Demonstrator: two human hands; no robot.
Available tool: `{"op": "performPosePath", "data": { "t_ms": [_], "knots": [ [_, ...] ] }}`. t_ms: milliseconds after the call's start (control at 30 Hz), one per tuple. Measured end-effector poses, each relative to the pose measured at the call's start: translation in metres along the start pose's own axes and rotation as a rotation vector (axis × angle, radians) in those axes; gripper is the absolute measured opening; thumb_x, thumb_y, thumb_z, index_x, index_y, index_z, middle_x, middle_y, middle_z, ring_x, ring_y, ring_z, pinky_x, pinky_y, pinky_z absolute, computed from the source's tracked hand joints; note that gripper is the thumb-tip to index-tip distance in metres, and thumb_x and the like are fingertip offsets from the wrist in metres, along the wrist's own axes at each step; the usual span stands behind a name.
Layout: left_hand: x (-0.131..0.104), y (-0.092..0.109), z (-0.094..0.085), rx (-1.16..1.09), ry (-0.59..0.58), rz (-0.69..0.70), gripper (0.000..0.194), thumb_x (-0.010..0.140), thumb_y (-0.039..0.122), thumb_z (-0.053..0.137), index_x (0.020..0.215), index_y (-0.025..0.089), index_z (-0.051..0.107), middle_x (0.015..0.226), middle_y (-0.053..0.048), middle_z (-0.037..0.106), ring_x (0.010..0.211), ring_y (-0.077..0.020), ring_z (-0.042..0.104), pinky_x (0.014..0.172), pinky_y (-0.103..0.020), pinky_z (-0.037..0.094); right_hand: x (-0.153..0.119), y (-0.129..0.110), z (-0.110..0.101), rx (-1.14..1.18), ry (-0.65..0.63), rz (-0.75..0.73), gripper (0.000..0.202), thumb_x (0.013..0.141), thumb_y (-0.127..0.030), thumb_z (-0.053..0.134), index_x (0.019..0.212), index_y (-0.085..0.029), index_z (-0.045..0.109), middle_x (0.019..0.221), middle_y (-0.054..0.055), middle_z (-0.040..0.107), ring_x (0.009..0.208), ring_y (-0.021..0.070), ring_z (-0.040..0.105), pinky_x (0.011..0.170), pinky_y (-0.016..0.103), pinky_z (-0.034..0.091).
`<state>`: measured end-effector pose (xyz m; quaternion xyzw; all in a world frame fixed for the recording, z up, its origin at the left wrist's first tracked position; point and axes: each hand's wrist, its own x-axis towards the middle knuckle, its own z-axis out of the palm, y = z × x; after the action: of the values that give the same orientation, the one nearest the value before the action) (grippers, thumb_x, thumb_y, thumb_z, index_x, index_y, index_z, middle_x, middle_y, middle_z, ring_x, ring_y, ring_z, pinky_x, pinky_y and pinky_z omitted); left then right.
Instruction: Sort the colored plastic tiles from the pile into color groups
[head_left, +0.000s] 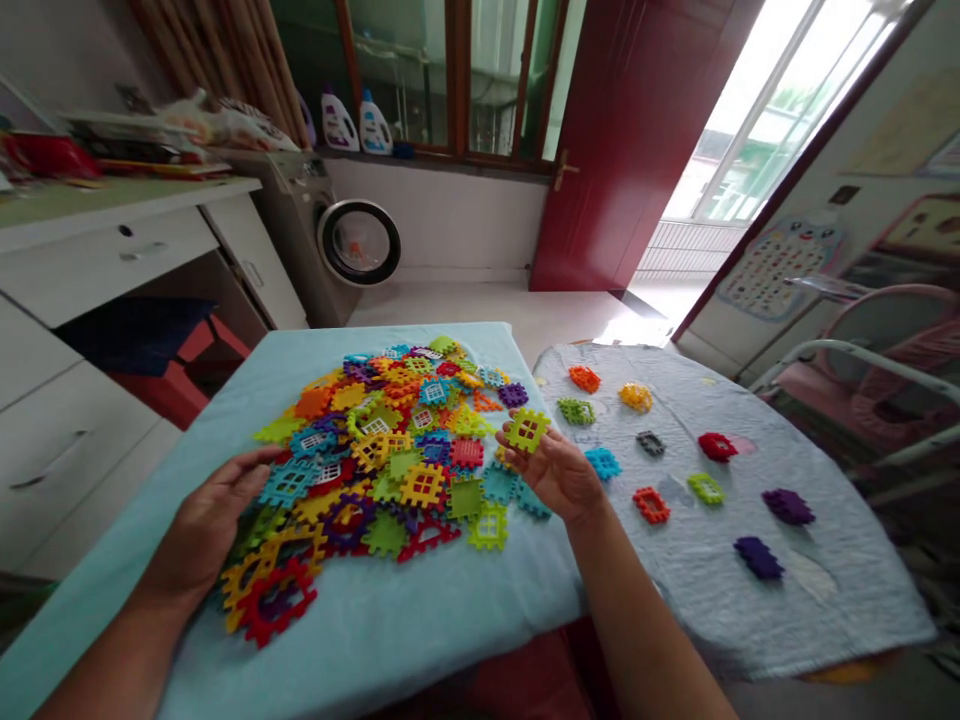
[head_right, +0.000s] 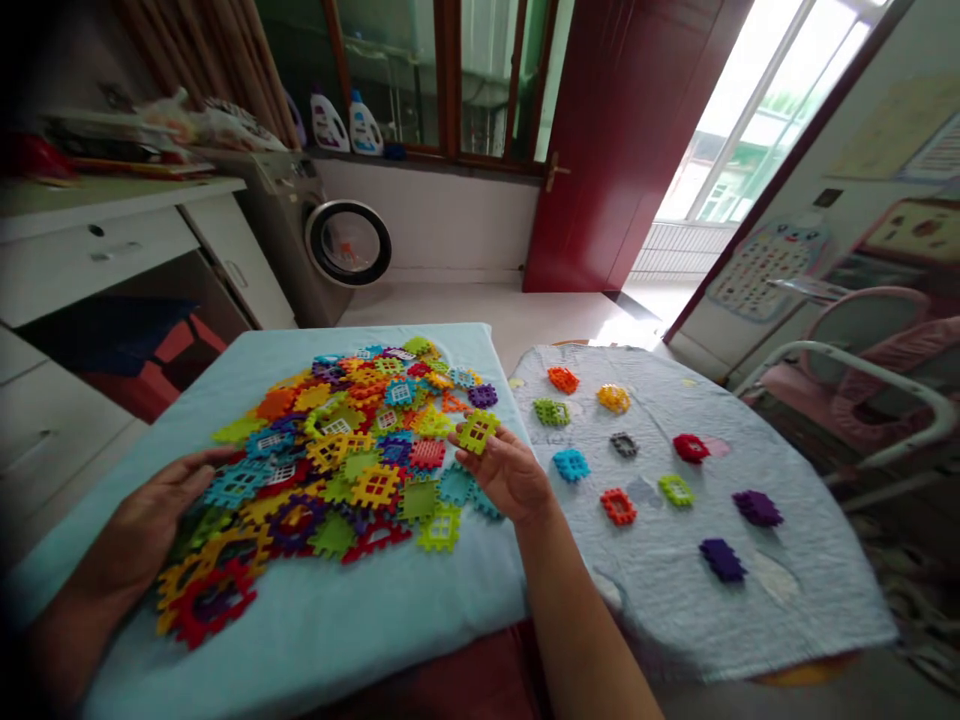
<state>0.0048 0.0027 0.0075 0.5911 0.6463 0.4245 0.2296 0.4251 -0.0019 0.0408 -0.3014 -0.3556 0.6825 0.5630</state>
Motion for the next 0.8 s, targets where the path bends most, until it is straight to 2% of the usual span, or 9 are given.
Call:
{"op": "performPosePath", "data": {
  "t_ms": [100, 133, 233, 333, 400, 500, 600, 700, 800],
  "knots": [
    [0.004, 0.004, 0.004, 0.06, -0.063, 0.007, 0.063, 0.075, 0.073, 0.057, 0.117, 0.026, 0.065, 0.128, -0.007, 0.068, 0.118, -0.0354, 0.062, 0.105, -0.055, 0.048, 0.004, 0.006, -0.007, -0.027, -0.006, -0.002, 0.038, 0.077, -0.043, 0.071, 0.11, -0.024, 0.066, 0.117, 0.008, 0.072, 0.116, 0.0283, 0.066, 0.104, 0.048, 0.05],
    [0.006, 0.006, 0.005, 0.128, -0.061, 0.054, 0.063, 0.074, 0.073, 0.058, 0.114, 0.025, 0.066, 0.129, -0.01, 0.067, 0.122, -0.0367, 0.06, 0.11, -0.056, 0.044, 0.005, 0.007, -0.008, -0.038, -0.008, 0.0, 0.039, 0.078, -0.043, 0.07, 0.112, -0.024, 0.066, 0.117, 0.008, 0.072, 0.116, 0.0282, 0.066, 0.104, 0.048, 0.05],
    [0.008, 0.019, 0.009, 0.362, -0.006, 0.212, 0.055, 0.08, 0.067, 0.051, 0.111, 0.025, 0.067, 0.129, -0.015, 0.065, 0.127, -0.0392, 0.055, 0.114, -0.061, 0.033, 0.006, 0.011, -0.01, -0.04, -0.006, 0.016, 0.041, 0.079, -0.042, 0.069, 0.115, -0.024, 0.065, 0.116, 0.008, 0.071, 0.117, 0.0282, 0.066, 0.104, 0.048, 0.05],
    [0.006, 0.044, 0.019, 0.487, 0.064, 0.334, 0.049, 0.089, 0.059, 0.044, 0.12, 0.026, 0.064, 0.139, -0.013, 0.059, 0.134, -0.0376, 0.049, 0.118, -0.066, 0.019, 0.007, 0.014, -0.011, -0.018, -0.008, 0.038, 0.038, 0.079, -0.041, 0.071, 0.112, -0.024, 0.067, 0.115, 0.008, 0.072, 0.115, 0.0275, 0.066, 0.105, 0.047, 0.05],
    [0.001, 0.067, 0.031, 0.488, 0.005, 0.431, 0.049, 0.091, 0.056, 0.044, 0.124, 0.025, 0.063, 0.142, -0.013, 0.057, 0.136, -0.0345, 0.048, 0.119, -0.061, 0.022, 0.007, 0.015, -0.011, -0.006, -0.009, 0.055, 0.036, 0.078, -0.04, 0.073, 0.11, -0.024, 0.068, 0.115, 0.007, 0.072, 0.113, 0.0268, 0.067, 0.105, 0.045, 0.05],
    [-0.01, 0.102, 0.057, 0.505, -0.096, 0.552, 0.047, 0.094, 0.052, 0.046, 0.128, 0.024, 0.062, 0.143, -0.013, 0.057, 0.138, -0.0329, 0.046, 0.118, -0.059, 0.024, 0.008, 0.016, -0.012, 0.006, -0.008, 0.069, 0.038, 0.077, -0.039, 0.076, 0.111, -0.024, 0.069, 0.116, 0.006, 0.073, 0.112, 0.0264, 0.067, 0.103, 0.044, 0.051],
    [-0.023, 0.124, 0.086, 0.558, -0.144, 0.621, 0.046, 0.097, 0.045, 0.044, 0.134, 0.022, 0.059, 0.149, -0.014, 0.052, 0.143, -0.0318, 0.04, 0.119, -0.059, 0.024, 0.008, 0.017, -0.014, 0.013, -0.015, 0.06, 0.041, 0.076, -0.04, 0.079, 0.112, -0.025, 0.07, 0.115, 0.005, 0.073, 0.111, 0.0255, 0.068, 0.102, 0.042, 0.051],
    [-0.031, 0.123, 0.109, 0.631, -0.191, 0.637, 0.048, 0.096, 0.047, 0.048, 0.134, 0.02, 0.06, 0.154, -0.015, 0.047, 0.145, -0.0336, 0.038, 0.12, -0.059, 0.025, 0.005, 0.017, -0.014, 0.015, -0.009, 0.063, 0.041, 0.075, -0.04, 0.081, 0.112, -0.025, 0.071, 0.112, 0.005, 0.074, 0.108, 0.025, 0.068, 0.1, 0.041, 0.051],
    [-0.033, 0.11, 0.12, 0.675, -0.241, 0.599, 0.048, 0.096, 0.05, 0.047, 0.13, 0.02, 0.064, 0.147, -0.014, 0.055, 0.141, -0.034, 0.044, 0.119, -0.059, 0.029, -0.006, 0.01, -0.012, -0.021, 0.025, 0.048, 0.043, 0.073, -0.039, 0.084, 0.111, -0.026, 0.071, 0.111, 0.005, 0.074, 0.106, 0.0259, 0.069, 0.096, 0.04, 0.052]
  ]
}}
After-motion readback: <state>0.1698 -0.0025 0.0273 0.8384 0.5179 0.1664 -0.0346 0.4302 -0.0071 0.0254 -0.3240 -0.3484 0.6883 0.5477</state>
